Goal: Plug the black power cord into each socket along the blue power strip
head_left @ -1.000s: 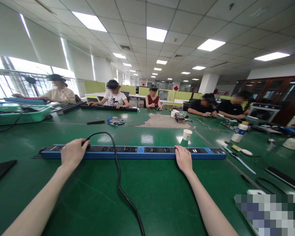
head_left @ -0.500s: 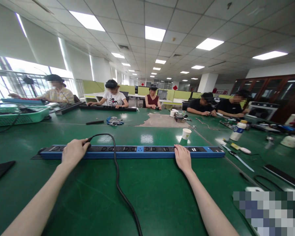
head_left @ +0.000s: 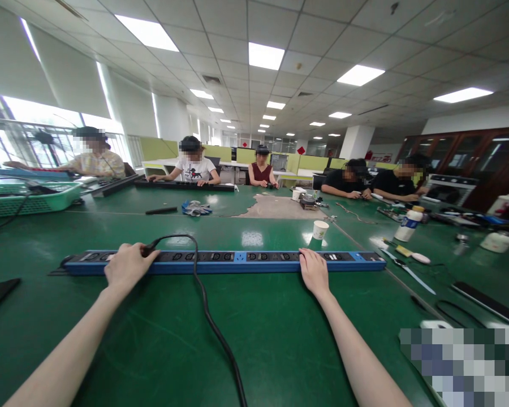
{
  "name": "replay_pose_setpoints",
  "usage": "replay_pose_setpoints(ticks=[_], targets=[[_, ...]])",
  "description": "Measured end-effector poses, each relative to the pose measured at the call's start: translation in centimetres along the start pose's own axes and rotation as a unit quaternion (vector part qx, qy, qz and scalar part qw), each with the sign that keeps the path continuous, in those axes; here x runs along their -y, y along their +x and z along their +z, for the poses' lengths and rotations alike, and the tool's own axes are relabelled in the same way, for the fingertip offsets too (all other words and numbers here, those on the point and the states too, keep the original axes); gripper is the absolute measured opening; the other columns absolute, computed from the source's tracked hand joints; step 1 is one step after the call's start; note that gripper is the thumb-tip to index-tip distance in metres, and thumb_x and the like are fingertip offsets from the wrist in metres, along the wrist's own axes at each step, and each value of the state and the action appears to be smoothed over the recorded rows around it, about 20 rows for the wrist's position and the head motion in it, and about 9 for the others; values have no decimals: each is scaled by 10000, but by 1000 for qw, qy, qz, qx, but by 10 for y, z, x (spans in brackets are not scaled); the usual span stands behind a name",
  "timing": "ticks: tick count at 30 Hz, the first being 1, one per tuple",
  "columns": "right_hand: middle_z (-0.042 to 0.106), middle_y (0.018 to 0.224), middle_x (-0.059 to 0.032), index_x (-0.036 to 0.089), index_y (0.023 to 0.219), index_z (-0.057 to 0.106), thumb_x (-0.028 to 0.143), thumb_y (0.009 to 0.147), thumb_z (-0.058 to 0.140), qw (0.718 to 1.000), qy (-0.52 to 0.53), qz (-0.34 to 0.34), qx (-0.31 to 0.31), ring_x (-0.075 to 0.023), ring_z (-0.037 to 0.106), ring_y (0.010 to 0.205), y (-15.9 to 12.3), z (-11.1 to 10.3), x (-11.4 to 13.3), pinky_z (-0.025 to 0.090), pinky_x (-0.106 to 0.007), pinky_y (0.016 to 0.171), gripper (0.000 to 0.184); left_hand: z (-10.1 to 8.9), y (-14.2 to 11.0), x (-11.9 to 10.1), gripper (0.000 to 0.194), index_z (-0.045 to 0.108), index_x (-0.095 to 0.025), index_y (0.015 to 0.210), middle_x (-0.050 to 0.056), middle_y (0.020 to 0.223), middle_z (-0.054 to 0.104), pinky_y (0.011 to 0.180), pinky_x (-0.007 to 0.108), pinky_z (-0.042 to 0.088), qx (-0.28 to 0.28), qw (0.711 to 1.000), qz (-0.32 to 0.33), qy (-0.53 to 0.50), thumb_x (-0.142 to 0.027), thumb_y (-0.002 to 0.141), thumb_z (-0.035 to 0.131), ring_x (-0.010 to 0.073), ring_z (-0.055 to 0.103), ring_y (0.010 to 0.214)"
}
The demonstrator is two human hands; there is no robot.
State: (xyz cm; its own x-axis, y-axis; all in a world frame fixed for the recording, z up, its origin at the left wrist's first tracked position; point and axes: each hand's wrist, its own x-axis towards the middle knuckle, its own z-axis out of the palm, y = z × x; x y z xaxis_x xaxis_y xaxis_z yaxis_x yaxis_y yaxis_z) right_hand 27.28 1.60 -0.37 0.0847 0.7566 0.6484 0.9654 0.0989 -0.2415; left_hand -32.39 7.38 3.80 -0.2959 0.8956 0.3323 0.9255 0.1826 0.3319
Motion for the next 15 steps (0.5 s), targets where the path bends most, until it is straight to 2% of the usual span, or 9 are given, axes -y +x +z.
replay_pose_setpoints(ticks=[4, 6, 11, 15], targets=[[663, 1404, -78, 255, 1353, 669, 378, 1090, 260, 1000, 7, 1, -1, -224, 525, 1344, 0, 0, 0, 330, -399, 1130, 502, -1, 3, -3, 754, 715, -208, 1299, 220, 1217, 649, 845, 531, 501, -26, 998, -66, 1, -780, 896, 431, 399, 626, 1039], [663, 1403, -78, 253, 1357, 666, 379, 1090, 257, 1000, 8, 1, 0, -226, 524, 1345, 0, 0, 0, 332, -400, 1126, 504, 0, 3, -4, 726, 729, -177, 1272, 218, 1177, 665, 840, 490, 500, -30, 998, -54, -5, -737, 923, 428, 374, 630, 1012], [659, 1405, -86, 249, 1361, 664, 387, 1089, 250, 1000, 8, 3, 3, -233, 524, 1344, 0, 0, 0, 333, -406, 1123, 514, 1, -6, -10, 670, 726, -128, 1240, 202, 1159, 644, 825, 424, 485, -96, 995, -5, 16, -644, 987, 381, 331, 627, 981], [660, 1407, -80, 253, 1363, 663, 384, 1091, 259, 1000, 7, 2, -1, -227, 524, 1345, 0, 1, -1, 332, -399, 1125, 504, -22, -10, -23, 654, 685, -161, 1300, 174, 1216, 629, 838, 377, 477, -178, 984, 11, -8, -639, 1018, 339, 296, 622, 1035]])
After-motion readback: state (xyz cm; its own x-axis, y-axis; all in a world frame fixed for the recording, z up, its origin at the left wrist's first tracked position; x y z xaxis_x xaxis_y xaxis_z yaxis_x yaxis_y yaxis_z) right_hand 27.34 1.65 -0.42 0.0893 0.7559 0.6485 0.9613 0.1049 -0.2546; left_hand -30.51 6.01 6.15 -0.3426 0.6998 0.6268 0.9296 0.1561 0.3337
